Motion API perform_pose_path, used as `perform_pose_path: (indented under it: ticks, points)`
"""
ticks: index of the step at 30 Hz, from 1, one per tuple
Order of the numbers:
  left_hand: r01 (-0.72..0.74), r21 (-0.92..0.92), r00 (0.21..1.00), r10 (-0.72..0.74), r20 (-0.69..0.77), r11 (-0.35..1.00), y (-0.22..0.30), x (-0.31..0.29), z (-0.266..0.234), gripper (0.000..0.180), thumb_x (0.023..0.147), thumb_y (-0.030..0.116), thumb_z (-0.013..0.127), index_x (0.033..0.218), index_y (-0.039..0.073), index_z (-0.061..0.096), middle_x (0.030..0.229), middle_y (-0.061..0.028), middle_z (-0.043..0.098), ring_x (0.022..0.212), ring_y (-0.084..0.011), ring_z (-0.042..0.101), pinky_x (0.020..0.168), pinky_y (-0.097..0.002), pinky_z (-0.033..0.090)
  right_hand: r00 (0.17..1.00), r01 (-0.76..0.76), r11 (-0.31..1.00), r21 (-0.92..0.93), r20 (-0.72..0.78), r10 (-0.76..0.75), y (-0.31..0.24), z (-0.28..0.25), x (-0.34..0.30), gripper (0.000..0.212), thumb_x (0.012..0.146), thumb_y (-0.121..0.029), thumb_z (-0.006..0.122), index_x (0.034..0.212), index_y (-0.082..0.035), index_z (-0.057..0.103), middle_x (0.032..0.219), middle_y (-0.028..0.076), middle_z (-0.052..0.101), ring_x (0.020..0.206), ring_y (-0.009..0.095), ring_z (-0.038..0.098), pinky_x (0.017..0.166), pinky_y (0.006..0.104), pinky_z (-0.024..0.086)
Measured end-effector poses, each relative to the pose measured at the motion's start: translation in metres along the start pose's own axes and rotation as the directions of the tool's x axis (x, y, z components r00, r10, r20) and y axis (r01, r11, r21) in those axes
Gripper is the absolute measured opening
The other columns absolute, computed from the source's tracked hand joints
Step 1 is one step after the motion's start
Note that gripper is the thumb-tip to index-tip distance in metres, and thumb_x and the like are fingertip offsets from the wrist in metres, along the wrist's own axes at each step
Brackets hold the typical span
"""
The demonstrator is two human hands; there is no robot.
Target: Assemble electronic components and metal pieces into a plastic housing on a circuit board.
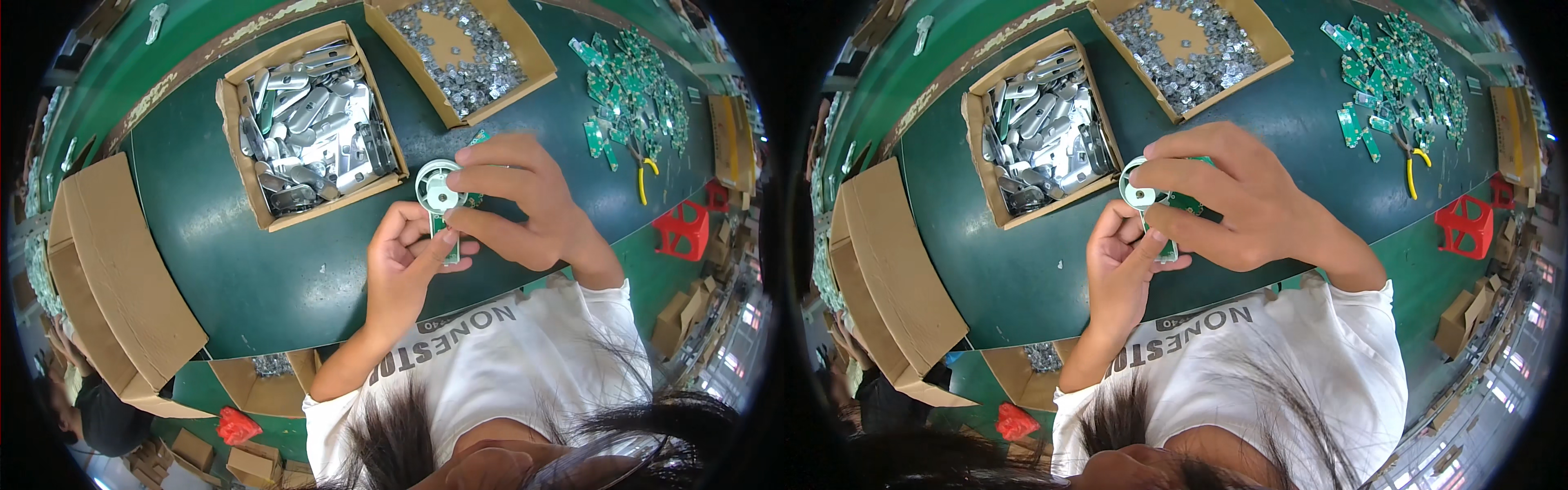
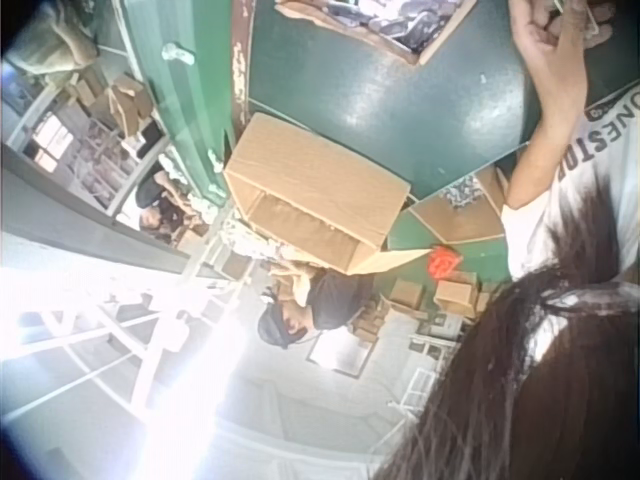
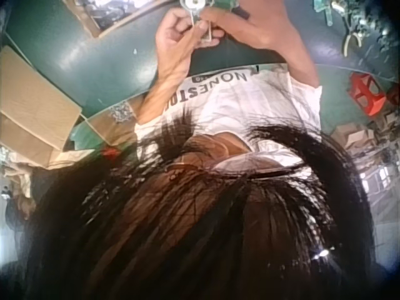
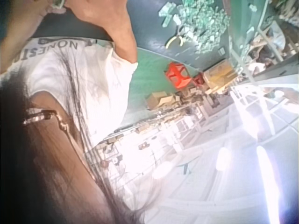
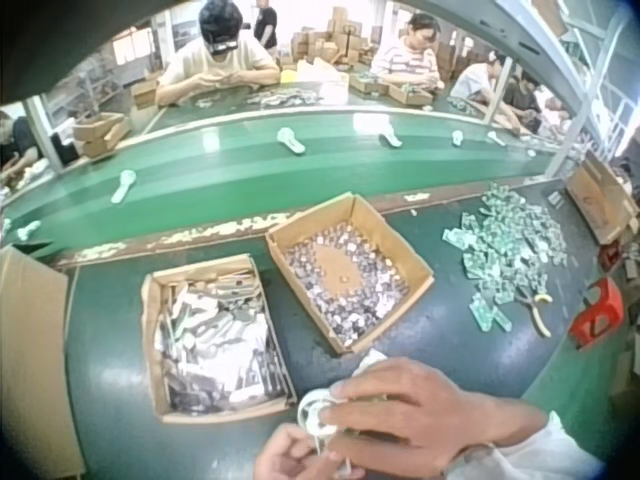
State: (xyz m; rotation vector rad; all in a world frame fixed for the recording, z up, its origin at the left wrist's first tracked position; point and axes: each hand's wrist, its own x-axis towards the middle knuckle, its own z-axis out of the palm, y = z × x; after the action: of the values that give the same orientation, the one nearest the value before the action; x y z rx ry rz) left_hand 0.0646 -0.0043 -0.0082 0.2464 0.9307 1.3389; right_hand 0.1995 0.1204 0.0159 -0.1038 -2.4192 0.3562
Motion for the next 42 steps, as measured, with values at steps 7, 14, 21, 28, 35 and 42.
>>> perform_pose_path:
  ticks: [7,14,21,28,35,42]
  points:
    - [-0.406,0.231,0.914,0.387,0.126,0.884,-0.013,0.007,-0.01,0.016,0.089,-0.004,0.053,0.098,0.002,0.041,0.095,-0.0102,0.06,0.082,-0.0134,0.064,0.063,-0.0258,0.056,0.976,0.151,0.947,-0.282,-0.11,-0.188,-0.005,0.028,-0.004,0.015,0.069,-0.024,0.066,0.081,-0.015,0.065,0.098,0.006,0.055,0.089,0.025,0.058,0.068,0.0388,0.049]
    - [-0.329,0.15,0.942,0.335,-0.018,0.932,-0.001,-0.006,0.004,0.015,0.092,0.001,0.052,0.097,0.001,0.039,0.095,-0.0145,0.062,0.079,-0.0193,0.066,0.06,-0.0273,0.058,0.929,-0.174,0.882,0.439,-0.223,0.294,-0.004,0.034,-0.016,0.038,0.074,-0.002,0.074,0.109,-0.003,0.059,0.119,0.015,0.038,0.081,0.015,0.057,0.071,0.0275,0.05]
    - [-0.266,0.252,0.963,0.268,0.026,0.93,0.007,-0.015,0.001,0.025,0.086,-0.01,0.054,0.1,0.0,0.037,0.112,-0.0084,0.043,0.092,-0.0204,0.063,0.069,-0.0301,0.06,0.697,-0.592,0.197,0.781,0.374,0.611,-0.029,0.022,-0.005,0.052,0.082,-0.002,0.065,0.128,-0.001,0.04,0.101,0.01,0.056,0.085,0.013,0.059,0.074,0.0271,0.051]
    - [-0.224,0.222,0.973,0.207,0.097,0.949,0.011,-0.016,-0.009,0.032,0.086,-0.009,0.054,0.106,0.004,0.033,0.115,-0.0096,0.042,0.093,-0.0239,0.064,0.074,-0.0306,0.059,0.708,-0.645,0.325,0.692,0.381,0.594,-0.031,0.013,0.016,0.054,0.081,0.003,0.063,0.13,-0.004,0.042,0.1,0.009,0.057,0.078,0.011,0.06,0.068,0.0271,0.052]
    - [-0.273,0.338,0.958,0.224,0.176,0.901,0.033,-0.029,-0.015,0.061,0.09,0.002,0.054,0.14,0.006,0.02,0.127,-0.016,0.043,0.099,-0.0291,0.063,0.076,-0.0323,0.054,0.729,-0.669,0.432,0.605,0.421,0.54,0.121,0.021,0.139,0.048,0.081,-0.007,0.067,0.125,-0.006,0.048,0.087,0.003,0.063,0.073,0.008,0.057,0.065,0.0249,0.048]
    - [-0.239,0.611,0.971,0.195,0.14,0.754,0.057,-0.044,-0.039,0.021,0.093,0.005,0.052,0.111,-0.001,0.059,0.098,-0.0112,0.064,0.081,-0.0166,0.067,0.061,-0.0232,0.054,0.408,-0.891,0.312,0.329,0.278,0.87,0.336,0.06,0.202,0.041,0.08,-0.01,0.068,0.119,-0.013,0.057,0.093,0.007,0.064,0.071,0.014,0.064,0.061,0.0257,0.055]
